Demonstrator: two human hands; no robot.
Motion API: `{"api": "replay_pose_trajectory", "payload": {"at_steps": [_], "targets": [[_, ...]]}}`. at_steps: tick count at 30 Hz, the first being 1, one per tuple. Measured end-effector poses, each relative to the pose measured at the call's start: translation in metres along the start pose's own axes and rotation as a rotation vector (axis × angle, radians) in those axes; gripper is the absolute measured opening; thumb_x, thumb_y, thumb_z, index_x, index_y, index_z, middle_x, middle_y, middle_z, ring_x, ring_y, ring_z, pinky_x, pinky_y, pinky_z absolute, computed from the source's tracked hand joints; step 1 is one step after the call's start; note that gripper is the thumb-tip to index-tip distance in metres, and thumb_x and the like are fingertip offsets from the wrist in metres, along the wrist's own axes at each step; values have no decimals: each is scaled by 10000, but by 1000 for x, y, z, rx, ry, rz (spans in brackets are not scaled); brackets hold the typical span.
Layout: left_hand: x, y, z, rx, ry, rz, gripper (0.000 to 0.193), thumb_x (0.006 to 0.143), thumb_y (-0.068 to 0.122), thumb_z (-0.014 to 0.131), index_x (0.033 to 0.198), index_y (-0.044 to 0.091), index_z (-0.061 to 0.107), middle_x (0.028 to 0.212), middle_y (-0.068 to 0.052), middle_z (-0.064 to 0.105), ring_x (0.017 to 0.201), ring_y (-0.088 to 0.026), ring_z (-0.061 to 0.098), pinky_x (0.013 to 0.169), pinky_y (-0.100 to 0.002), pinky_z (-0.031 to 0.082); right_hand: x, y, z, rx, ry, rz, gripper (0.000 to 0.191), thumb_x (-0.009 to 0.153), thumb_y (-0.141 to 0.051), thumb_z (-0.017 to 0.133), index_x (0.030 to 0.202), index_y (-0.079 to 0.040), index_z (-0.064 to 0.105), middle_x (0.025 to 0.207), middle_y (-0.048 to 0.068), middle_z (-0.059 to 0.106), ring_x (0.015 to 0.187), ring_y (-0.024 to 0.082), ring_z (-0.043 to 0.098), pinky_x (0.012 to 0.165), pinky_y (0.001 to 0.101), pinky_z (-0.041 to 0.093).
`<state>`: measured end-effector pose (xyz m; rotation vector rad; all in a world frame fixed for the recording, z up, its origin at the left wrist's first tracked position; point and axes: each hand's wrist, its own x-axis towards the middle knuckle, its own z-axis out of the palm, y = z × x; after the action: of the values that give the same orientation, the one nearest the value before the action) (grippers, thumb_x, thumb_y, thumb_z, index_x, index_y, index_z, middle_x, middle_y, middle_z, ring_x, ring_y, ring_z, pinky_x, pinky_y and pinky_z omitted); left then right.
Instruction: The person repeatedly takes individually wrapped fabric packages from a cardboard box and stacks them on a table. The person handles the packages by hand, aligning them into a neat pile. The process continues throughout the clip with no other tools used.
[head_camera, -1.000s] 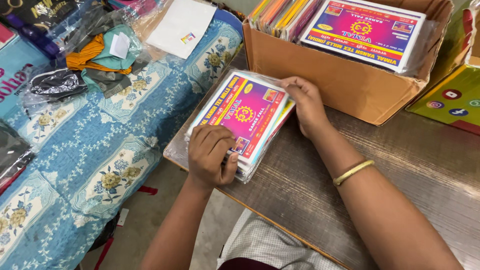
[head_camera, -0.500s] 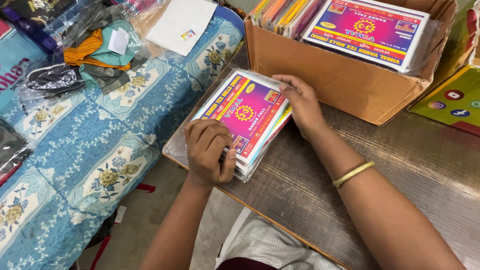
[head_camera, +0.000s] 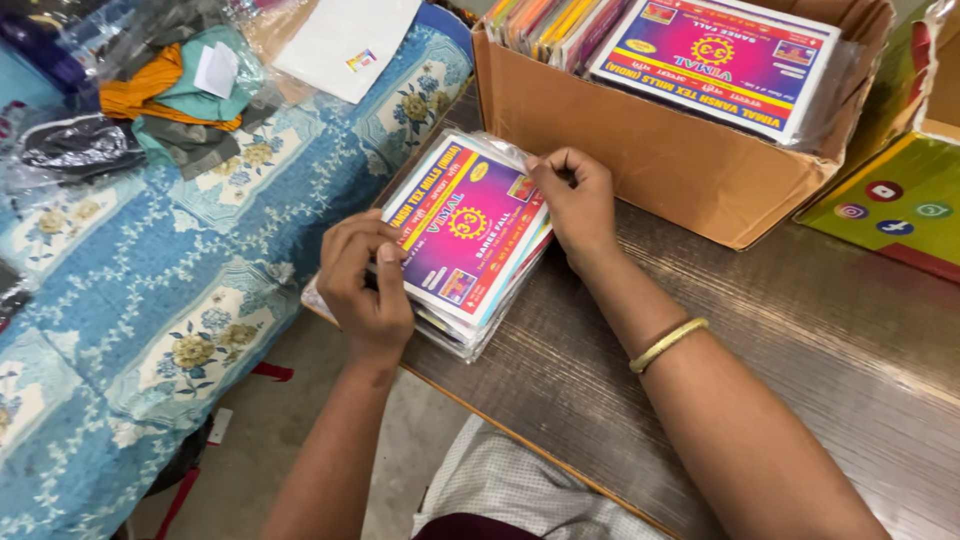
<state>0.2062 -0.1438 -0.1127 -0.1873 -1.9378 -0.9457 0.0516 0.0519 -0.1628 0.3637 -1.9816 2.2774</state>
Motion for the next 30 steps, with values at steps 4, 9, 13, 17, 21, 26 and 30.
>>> {"api": "replay_pose_trajectory", "payload": {"at_steps": [4, 9, 13, 17, 21, 26, 30], "targets": [[-2, -1, 0, 12, 1, -43, 61, 978, 32, 582, 928, 2, 598, 1024, -151, 680, 1098, -331, 683, 1025, -421, 525, -3, -3, -2, -34, 2, -39, 190, 887, 14, 731, 1031, 1, 607, 978, 43, 664, 863, 111, 633, 787, 278, 522], [-2, 0, 3, -10, 52, -147, 235, 952, -20, 588, 1183, -34, 555, 1168, -208, 616, 1074, -329, 653, 1033, -401, 517, -1, -3, -7, -4, -57, -33, 407, 882, 62, 631, 1284, 10, 657, 1241, 100, 716, 1153, 187, 676, 1021, 291, 515], [-2, -6, 5, -47, 22, -160, 298, 931, -48, 529, 1223, -41, 591, 1234, -202, 685, 1154, -329, 694, 1042, -398, 524, -2, -3, -9, 39, -62, 37, 404, 901, 52, 578, 1295, 43, 668, 1239, 148, 731, 1107, 191, 700, 993, 284, 540], [-1, -10, 3, -18, -11, -184, 280, 889, -57, 492, 1125, -28, 639, 1225, -204, 728, 1152, -330, 721, 968, -383, 537, -4, -7, -10, 90, -64, 69, 415, 890, 39, 539, 1285, 64, 663, 1199, 169, 741, 1033, 184, 724, 943, 278, 562], [0, -7, 3, -60, -8, -235, 281, 889, -50, 443, 1087, -19, 640, 1223, -194, 730, 1152, -324, 725, 970, -371, 544, -6, -10, -8, 114, -56, 138, 389, 924, -12, 526, 1280, 56, 666, 1147, 169, 763, 962, 178, 740, 899, 271, 583], [13, 3, 2, 46, 112, 32, 260, 868, -65, 454, 1094, -58, 581, 1179, -243, 656, 1137, -401, 634, 1026, -448, 473, -5, -5, -7, 139, 17, 61, 329, 1014, -132, 511, 1190, 71, 702, 1108, 151, 758, 981, 176, 716, 914, 292, 564], [19, 42, -10, 443, 249, 413, 187, 814, -17, 497, 991, -72, 529, 986, -268, 621, 1015, -492, 560, 945, -549, 397, -1, -1, -15, 156, 52, -29, 369, 1063, -206, 500, 1115, 86, 721, 1090, 160, 749, 1016, 200, 701, 972, 323, 533]]}}
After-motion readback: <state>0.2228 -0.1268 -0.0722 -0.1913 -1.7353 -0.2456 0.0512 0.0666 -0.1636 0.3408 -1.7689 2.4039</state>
